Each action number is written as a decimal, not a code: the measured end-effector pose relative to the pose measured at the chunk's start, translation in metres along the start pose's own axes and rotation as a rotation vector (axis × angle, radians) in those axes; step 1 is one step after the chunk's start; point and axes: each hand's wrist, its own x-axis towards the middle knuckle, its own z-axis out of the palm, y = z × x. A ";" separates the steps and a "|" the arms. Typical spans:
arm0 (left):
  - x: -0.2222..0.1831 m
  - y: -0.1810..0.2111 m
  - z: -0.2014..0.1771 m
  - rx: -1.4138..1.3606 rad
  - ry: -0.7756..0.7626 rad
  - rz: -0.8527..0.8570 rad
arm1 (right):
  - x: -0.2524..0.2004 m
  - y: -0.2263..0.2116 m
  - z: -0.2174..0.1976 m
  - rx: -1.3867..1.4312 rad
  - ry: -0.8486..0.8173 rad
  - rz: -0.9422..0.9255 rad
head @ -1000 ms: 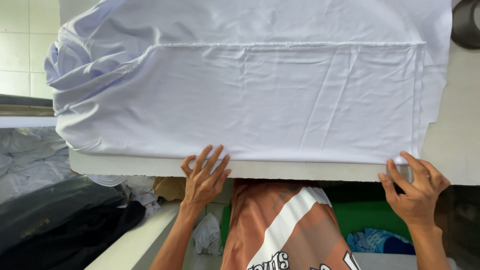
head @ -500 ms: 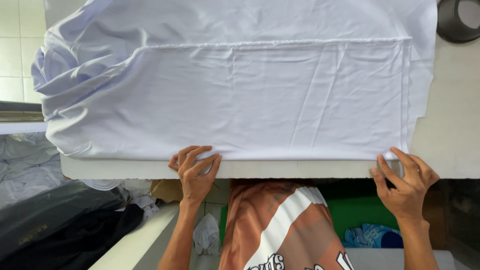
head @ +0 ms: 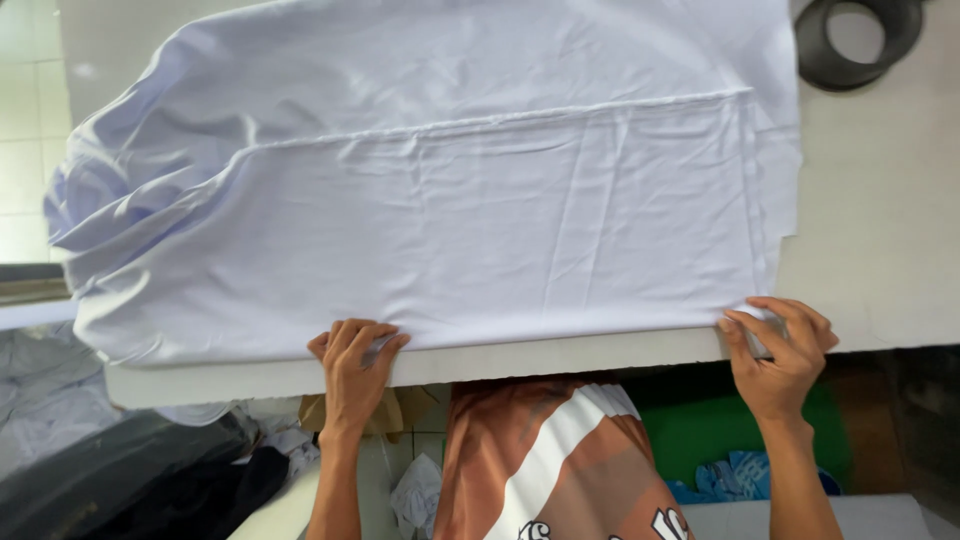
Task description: Smoothing fabric on a table, laying out a paper pattern, and marking it using a ruler and pencil.
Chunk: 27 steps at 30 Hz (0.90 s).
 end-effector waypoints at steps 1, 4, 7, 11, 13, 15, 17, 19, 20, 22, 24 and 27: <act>0.000 -0.001 0.000 -0.009 -0.008 0.012 | 0.000 0.001 -0.001 -0.013 0.004 0.009; 0.001 -0.007 0.002 -0.024 0.002 0.092 | 0.001 0.002 0.001 0.003 0.002 0.081; 0.000 -0.011 0.005 0.000 0.045 0.091 | 0.000 0.003 0.002 0.033 -0.016 0.180; 0.007 -0.003 -0.001 -0.044 0.033 0.061 | -0.002 0.005 0.004 0.044 -0.021 0.240; 0.011 0.000 -0.005 -0.043 0.002 0.033 | -0.002 0.004 0.004 0.043 -0.033 0.257; 0.015 0.000 -0.009 -0.007 -0.065 0.037 | 0.000 0.004 0.003 0.048 -0.035 0.267; 0.022 0.003 -0.012 -0.020 -0.052 0.060 | 0.003 0.002 -0.003 0.025 -0.048 0.274; 0.041 0.001 -0.014 -0.032 -0.029 0.080 | 0.014 0.005 -0.004 0.006 -0.059 0.272; 0.051 -0.001 -0.014 -0.035 0.004 0.107 | 0.020 0.008 -0.005 -0.040 -0.053 0.296; 0.080 -0.004 -0.011 -0.038 0.047 0.125 | 0.044 0.014 -0.001 -0.083 -0.049 0.306; 0.120 -0.004 -0.006 -0.022 0.078 0.136 | 0.080 0.019 0.007 -0.064 -0.040 0.170; 0.185 -0.012 0.016 -0.033 0.008 0.180 | 0.137 0.024 0.038 -0.017 -0.057 0.090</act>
